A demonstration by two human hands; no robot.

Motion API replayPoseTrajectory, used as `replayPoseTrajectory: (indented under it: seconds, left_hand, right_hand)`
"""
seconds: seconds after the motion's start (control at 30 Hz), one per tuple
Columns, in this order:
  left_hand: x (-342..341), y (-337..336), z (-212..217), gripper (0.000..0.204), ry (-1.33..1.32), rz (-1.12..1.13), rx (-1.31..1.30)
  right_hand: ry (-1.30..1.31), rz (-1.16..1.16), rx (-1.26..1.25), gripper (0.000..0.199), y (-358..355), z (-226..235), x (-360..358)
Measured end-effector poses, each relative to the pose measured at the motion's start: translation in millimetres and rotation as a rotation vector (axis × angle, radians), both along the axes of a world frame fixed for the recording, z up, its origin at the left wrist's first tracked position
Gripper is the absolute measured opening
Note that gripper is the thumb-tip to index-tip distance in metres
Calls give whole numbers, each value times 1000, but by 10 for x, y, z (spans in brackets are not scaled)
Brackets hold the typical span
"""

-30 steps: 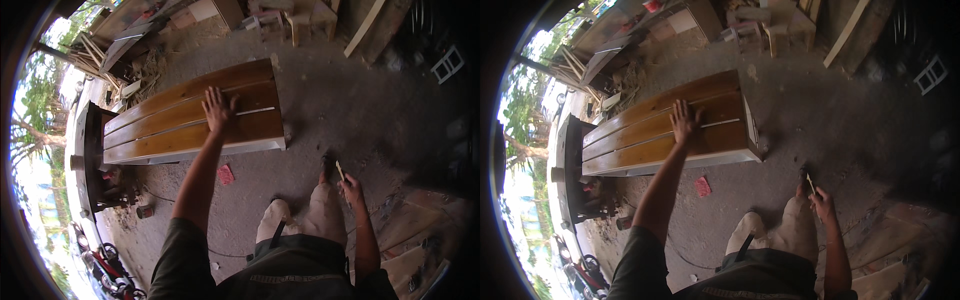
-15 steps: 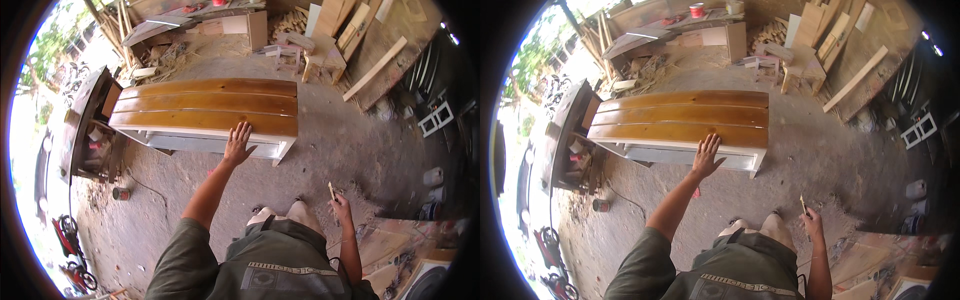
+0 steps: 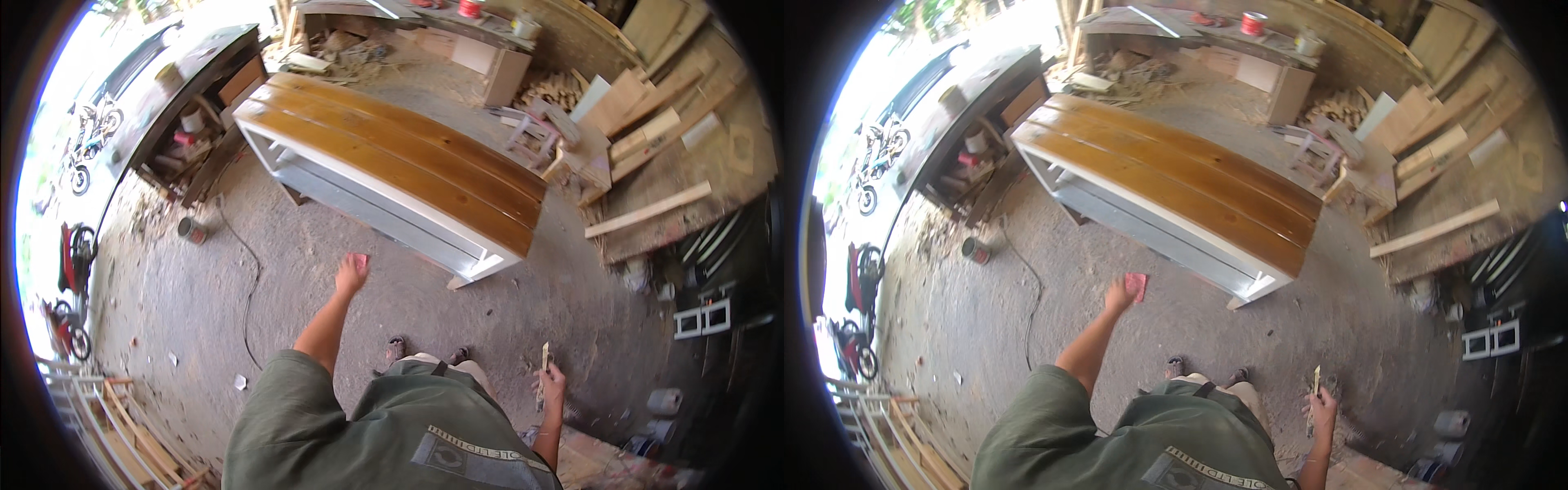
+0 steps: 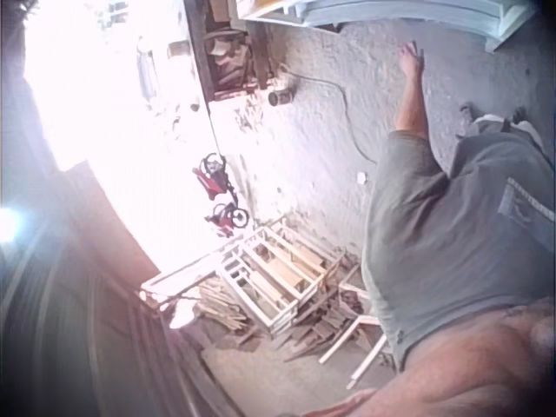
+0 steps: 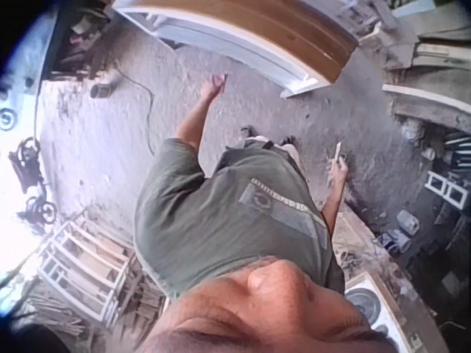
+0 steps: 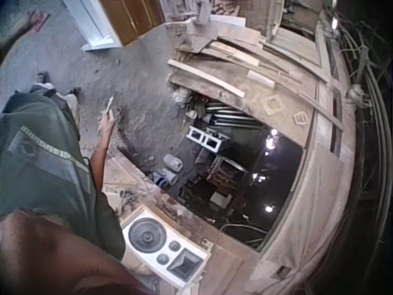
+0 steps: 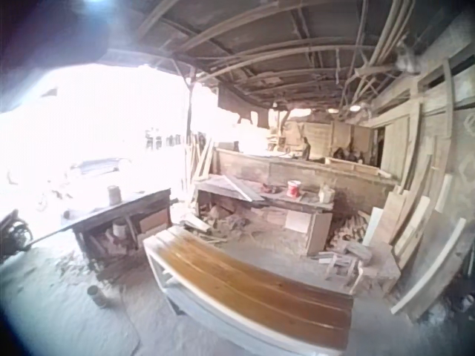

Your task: The person sands the wooden and painted surfaces of a table with sandpaper, then dips a small wood piece into a container and applies a substance to the frame's joints and edges.

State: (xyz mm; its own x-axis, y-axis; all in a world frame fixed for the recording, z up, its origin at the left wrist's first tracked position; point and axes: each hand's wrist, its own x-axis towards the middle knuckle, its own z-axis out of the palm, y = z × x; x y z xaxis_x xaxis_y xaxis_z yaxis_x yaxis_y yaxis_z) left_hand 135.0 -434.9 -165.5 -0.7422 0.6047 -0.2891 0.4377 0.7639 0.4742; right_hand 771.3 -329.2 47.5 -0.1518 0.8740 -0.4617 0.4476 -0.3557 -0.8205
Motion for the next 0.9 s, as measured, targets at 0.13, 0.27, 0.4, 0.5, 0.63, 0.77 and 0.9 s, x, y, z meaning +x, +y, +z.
replayPoseTrajectory:
  seconds: [0.13,0.27,0.4,0.5,0.63,0.77,0.9]
  left_hand:
    - [1265,-2186,-1112,65,-383,-99,-345]
    - [2543,-3470,-1145,58,-770,-388,-519]
    - [2986,-4100,-1030,65,-989,-114,-511]
    - [2614,-4073,-1167,69,-859,54,-375]
    - [1476,-3255,-704,73,-626,522,-23]
    - [772,-2724,445,58,-575,798,527]
    - [693,-2841,577,54,-485,751,592]
  right_hand:
    - [8,92,-90,35,36,-108,-344]
    - [-34,121,-89,41,220,-73,-558]
    - [-47,379,-89,42,354,-75,-1326]
    - [-5,586,-97,43,349,-83,-2063]
    - [-7,790,-77,49,351,64,-2866]
    - [-1,941,-75,51,308,58,-3499]
    - [-4,1017,-105,54,228,15,-3926]
